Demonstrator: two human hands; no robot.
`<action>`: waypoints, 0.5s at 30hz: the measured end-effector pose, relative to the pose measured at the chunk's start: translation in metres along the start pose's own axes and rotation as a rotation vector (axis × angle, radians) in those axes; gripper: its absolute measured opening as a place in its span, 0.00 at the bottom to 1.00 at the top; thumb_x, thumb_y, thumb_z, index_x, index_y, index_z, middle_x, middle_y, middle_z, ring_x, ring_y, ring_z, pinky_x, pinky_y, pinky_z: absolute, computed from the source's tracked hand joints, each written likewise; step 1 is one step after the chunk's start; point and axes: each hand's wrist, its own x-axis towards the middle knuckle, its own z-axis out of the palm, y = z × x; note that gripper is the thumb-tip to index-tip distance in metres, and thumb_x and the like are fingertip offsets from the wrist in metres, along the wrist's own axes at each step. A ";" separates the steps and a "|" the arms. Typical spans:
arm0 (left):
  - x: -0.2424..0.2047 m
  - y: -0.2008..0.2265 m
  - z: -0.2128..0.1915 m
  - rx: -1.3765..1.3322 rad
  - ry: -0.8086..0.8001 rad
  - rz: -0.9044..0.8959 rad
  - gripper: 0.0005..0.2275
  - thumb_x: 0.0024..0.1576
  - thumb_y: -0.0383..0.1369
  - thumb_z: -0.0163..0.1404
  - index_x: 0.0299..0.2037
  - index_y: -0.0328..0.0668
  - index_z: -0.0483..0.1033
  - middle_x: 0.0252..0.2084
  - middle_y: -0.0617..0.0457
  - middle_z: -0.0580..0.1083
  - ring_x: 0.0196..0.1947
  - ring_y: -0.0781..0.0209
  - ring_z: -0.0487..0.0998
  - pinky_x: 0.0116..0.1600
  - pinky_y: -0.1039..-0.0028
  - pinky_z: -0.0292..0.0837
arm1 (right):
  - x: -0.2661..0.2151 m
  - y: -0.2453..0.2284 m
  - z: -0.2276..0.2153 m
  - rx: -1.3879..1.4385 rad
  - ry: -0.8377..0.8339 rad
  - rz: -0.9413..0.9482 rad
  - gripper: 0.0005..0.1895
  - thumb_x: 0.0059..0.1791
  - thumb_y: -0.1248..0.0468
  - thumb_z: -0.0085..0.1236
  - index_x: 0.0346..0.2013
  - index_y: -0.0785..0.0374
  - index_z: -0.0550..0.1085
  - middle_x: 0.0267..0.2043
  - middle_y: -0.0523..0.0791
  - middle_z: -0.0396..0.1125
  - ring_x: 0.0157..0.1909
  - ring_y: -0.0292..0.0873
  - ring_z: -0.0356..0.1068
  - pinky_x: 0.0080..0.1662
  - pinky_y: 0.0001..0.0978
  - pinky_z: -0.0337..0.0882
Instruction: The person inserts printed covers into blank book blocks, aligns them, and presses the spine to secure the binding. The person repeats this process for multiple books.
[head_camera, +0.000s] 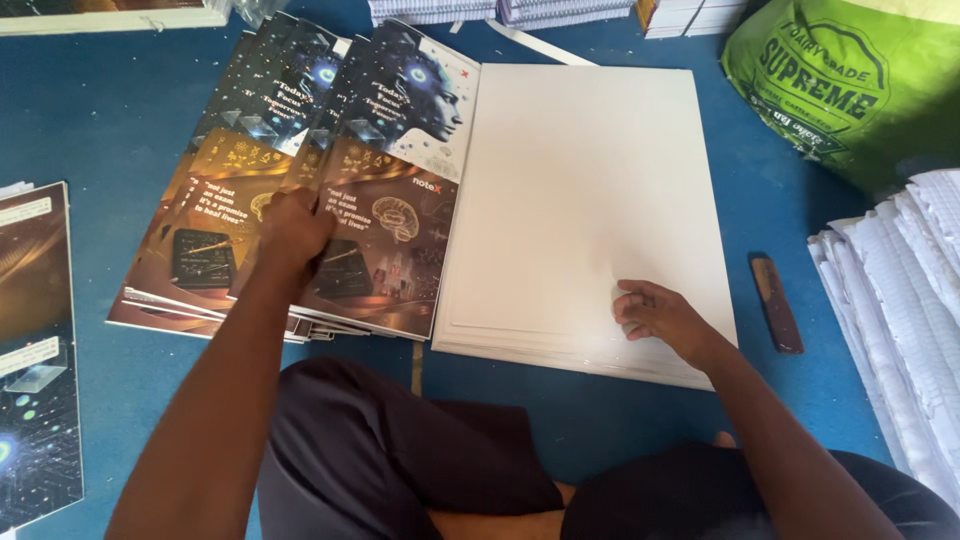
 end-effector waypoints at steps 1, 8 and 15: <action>-0.003 -0.002 0.003 0.004 0.001 0.019 0.20 0.49 0.38 0.59 0.50 0.38 0.78 0.54 0.33 0.73 0.54 0.34 0.74 0.55 0.51 0.71 | 0.000 0.000 0.000 0.006 0.000 0.007 0.37 0.48 0.58 0.58 0.69 0.68 0.61 0.46 0.47 0.72 0.50 0.43 0.74 0.50 0.37 0.77; 0.006 -0.004 0.022 0.024 -0.104 -0.159 0.39 0.44 0.45 0.65 0.66 0.38 0.63 0.57 0.37 0.75 0.60 0.34 0.71 0.62 0.50 0.66 | 0.003 0.000 0.000 0.024 0.006 0.025 0.36 0.47 0.59 0.58 0.68 0.68 0.61 0.45 0.47 0.72 0.50 0.44 0.74 0.49 0.39 0.77; 0.027 -0.010 0.022 -0.065 -0.111 -0.278 0.35 0.35 0.42 0.73 0.51 0.30 0.75 0.52 0.37 0.76 0.51 0.43 0.78 0.55 0.58 0.74 | 0.007 0.002 -0.001 0.043 0.010 0.031 0.35 0.48 0.60 0.57 0.68 0.68 0.62 0.45 0.48 0.73 0.49 0.45 0.74 0.49 0.40 0.78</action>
